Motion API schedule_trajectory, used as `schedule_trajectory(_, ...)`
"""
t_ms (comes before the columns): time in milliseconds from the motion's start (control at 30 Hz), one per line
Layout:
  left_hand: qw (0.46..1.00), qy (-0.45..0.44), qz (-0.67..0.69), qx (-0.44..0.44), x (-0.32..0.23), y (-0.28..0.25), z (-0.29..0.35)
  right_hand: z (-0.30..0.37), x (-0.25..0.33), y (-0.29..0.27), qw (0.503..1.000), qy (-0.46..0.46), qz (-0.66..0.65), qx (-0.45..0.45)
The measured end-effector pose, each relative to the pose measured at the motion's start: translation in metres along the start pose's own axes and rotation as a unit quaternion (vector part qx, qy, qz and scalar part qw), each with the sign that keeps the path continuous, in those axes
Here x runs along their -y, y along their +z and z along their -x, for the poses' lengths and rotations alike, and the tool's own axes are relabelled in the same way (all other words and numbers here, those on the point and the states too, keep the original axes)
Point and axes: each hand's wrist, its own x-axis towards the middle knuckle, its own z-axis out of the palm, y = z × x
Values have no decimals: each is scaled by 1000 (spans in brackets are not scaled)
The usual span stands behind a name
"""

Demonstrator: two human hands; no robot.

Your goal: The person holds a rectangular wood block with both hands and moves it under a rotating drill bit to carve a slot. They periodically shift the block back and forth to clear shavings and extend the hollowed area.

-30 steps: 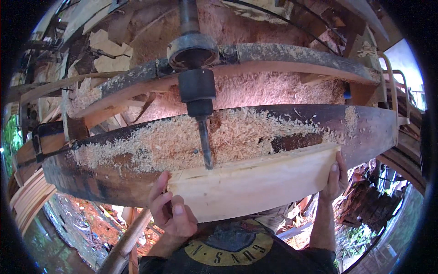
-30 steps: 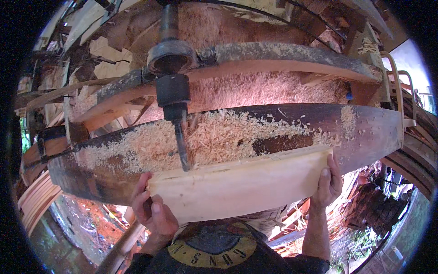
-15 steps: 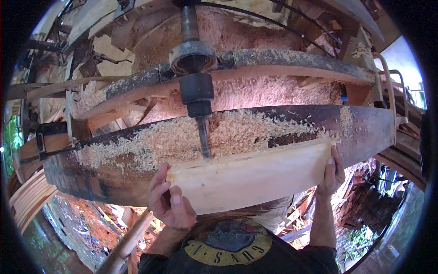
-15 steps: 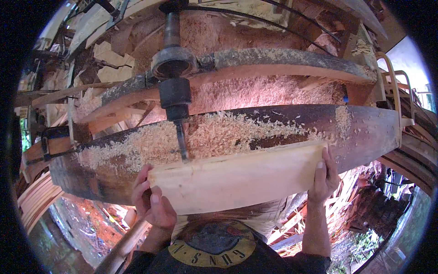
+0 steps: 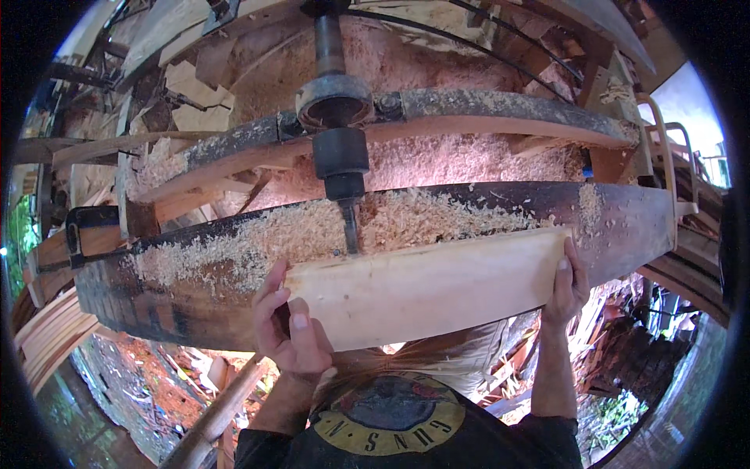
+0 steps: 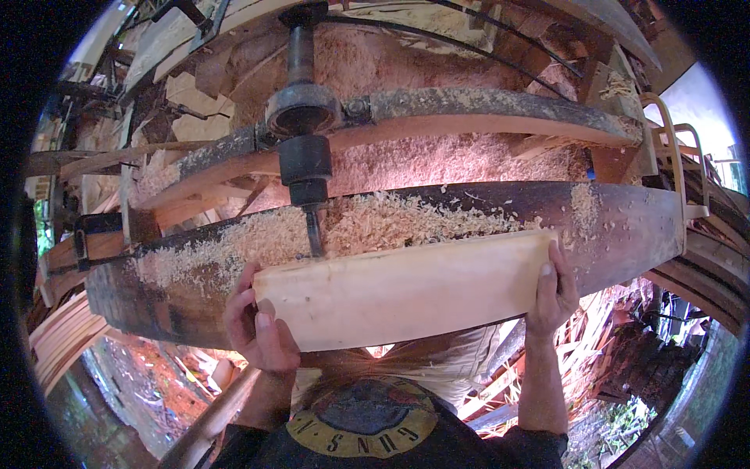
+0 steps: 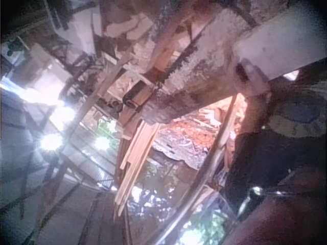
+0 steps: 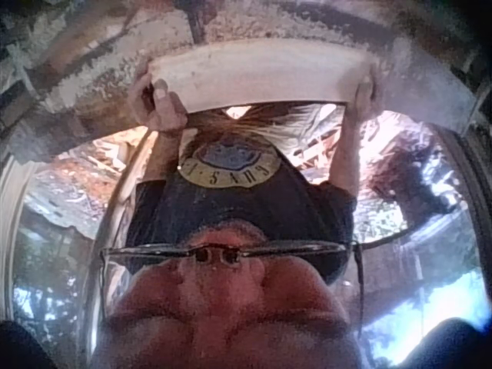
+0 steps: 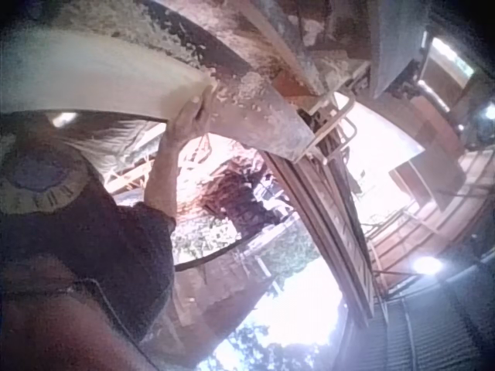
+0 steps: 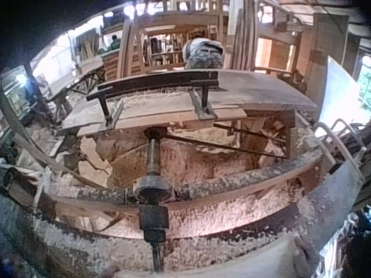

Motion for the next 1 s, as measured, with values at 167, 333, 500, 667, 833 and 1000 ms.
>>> schedule_trajectory(167, 1000, 10, 4, 5, -2, 3, -7, -3, 8, 4, 999, -6, 41, 3)
schedule_trajectory(333, 999, -13, 43, 20, -1, 5, -8, -6, -5, -8, 1000, 12, 10, 21)
schedule_trajectory(500, 998, -14, 44, 30, -3, 3, -8, -19, 34, 3, 999, 14, 29, 42)
schedule_trajectory(667, 997, -18, 65, 24, -4, 2, -8, -40, 53, 8, 912, -162, 329, 186)
schedule_trajectory(833, 993, -60, 92, 33, -9, 1, -5, -31, 65, 14, 907, -156, 340, 194)
schedule_trajectory(1000, 996, -51, 77, 16, -11, -2, 14, -20, 61, -1, 906, -162, 348, 180)
